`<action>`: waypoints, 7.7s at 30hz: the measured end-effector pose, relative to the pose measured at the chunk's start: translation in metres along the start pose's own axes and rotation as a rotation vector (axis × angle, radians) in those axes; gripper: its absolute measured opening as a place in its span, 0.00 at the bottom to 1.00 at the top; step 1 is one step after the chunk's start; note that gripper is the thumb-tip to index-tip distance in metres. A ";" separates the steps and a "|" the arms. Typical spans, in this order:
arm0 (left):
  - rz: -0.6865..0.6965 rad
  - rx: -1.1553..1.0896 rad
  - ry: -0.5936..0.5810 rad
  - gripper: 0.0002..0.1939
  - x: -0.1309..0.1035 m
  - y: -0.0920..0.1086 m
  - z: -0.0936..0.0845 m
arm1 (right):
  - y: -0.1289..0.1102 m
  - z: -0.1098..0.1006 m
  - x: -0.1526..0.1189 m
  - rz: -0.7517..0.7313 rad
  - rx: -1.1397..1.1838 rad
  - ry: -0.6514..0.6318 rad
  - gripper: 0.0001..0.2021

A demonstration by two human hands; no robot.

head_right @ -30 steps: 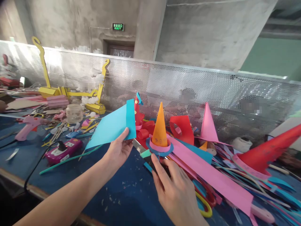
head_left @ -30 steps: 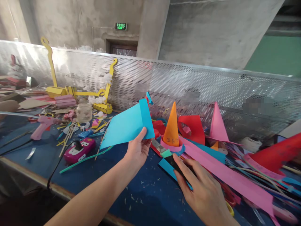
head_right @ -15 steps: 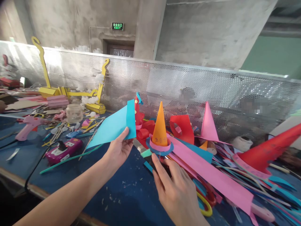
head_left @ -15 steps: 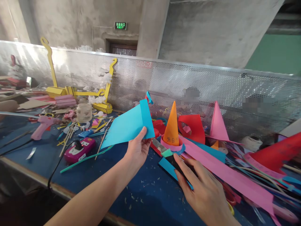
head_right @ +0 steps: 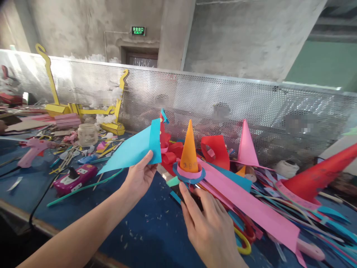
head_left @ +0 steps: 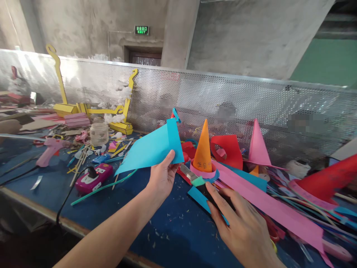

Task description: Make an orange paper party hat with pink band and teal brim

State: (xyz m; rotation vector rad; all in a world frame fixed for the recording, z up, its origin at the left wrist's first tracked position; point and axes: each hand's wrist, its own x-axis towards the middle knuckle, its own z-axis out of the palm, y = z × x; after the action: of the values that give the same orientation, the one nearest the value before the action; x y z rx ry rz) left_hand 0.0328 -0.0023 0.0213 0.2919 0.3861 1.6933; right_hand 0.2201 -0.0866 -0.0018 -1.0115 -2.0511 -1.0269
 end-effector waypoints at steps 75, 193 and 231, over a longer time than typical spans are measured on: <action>-0.383 0.492 0.154 0.07 -0.024 -0.009 -0.059 | 0.005 0.005 -0.024 -0.040 0.251 -0.783 0.29; 0.095 2.406 -1.101 0.32 0.002 0.027 -0.087 | -0.033 0.024 -0.034 -0.025 0.104 -0.671 0.36; 0.073 2.386 -1.102 0.32 -0.002 0.028 -0.084 | -0.034 0.028 -0.031 0.040 -0.019 -0.763 0.32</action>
State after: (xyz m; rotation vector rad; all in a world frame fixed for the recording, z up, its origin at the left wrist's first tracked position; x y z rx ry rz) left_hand -0.0265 -0.0152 -0.0435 2.6537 1.2790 0.0142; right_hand 0.2020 -0.0879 -0.0524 -1.6250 -2.5885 -0.6873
